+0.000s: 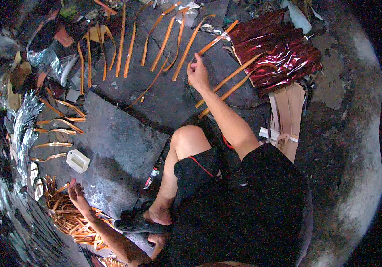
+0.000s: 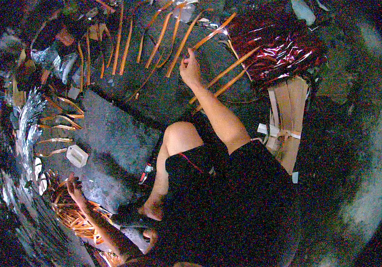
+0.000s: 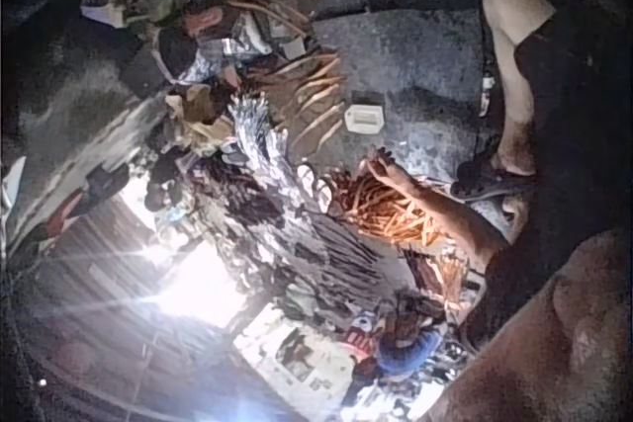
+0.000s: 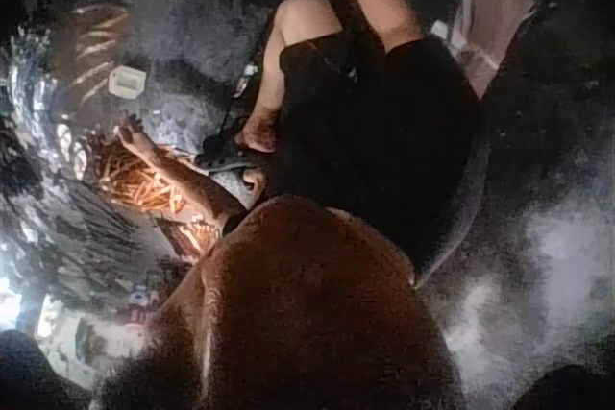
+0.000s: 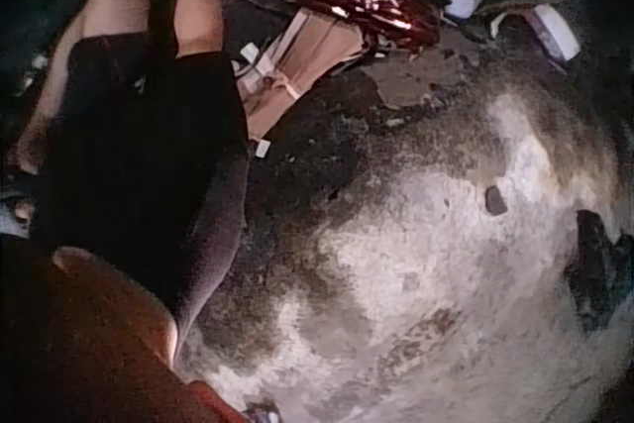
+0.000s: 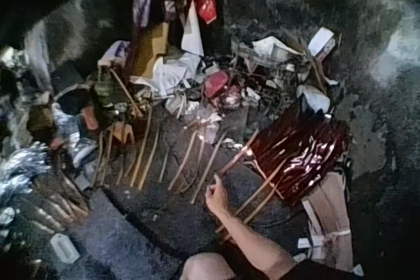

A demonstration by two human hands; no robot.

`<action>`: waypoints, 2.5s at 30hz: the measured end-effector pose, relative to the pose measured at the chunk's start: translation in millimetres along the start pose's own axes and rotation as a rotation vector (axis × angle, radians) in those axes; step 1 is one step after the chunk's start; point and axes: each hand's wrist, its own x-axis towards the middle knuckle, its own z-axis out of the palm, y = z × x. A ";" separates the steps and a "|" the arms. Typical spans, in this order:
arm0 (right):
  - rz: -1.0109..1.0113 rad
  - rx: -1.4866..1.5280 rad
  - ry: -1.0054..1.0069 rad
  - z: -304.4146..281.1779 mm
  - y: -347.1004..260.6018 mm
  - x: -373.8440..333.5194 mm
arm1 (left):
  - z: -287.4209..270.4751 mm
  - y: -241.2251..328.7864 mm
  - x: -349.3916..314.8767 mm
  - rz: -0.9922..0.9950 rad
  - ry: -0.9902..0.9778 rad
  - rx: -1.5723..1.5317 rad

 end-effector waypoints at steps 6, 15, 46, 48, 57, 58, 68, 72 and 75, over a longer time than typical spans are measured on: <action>-0.155 0.420 0.170 -42.7 -30.0 41.8 | 14.2 5.8 5.8 0.018 -0.052 0.042; -0.322 0.899 0.015 -183.1 -209.7 107.7 | 23.4 8.5 -4.5 0.023 -0.074 0.045; 0.407 0.284 0.324 20.5 3.5 10.3 | 36.9 -4.4 -17.7 -0.033 -0.082 -0.023; 0.313 -0.189 0.389 24.5 -0.9 -8.3 | 35.6 -10.4 -16.7 -0.034 -0.075 -0.020; 0.441 0.258 0.205 42.5 -81.9 -46.1 | 16.8 -11.5 -24.2 -0.036 -0.063 -0.062; 0.431 0.241 0.234 37.5 -73.1 -44.9 | 19.0 -7.8 -25.4 -0.048 -0.045 -0.067; -0.006 -0.032 0.454 38.7 -92.2 -62.6 | 23.9 -22.7 -21.4 -0.139 -0.058 0.039; -0.098 0.449 -0.223 77.9 -181.4 -112.9 | 15.4 -40.0 -27.5 -0.060 0.235 0.072; -0.528 0.571 -0.415 124.0 -190.4 -167.9 | 6.5 -13.3 -27.5 -0.115 -0.189 0.014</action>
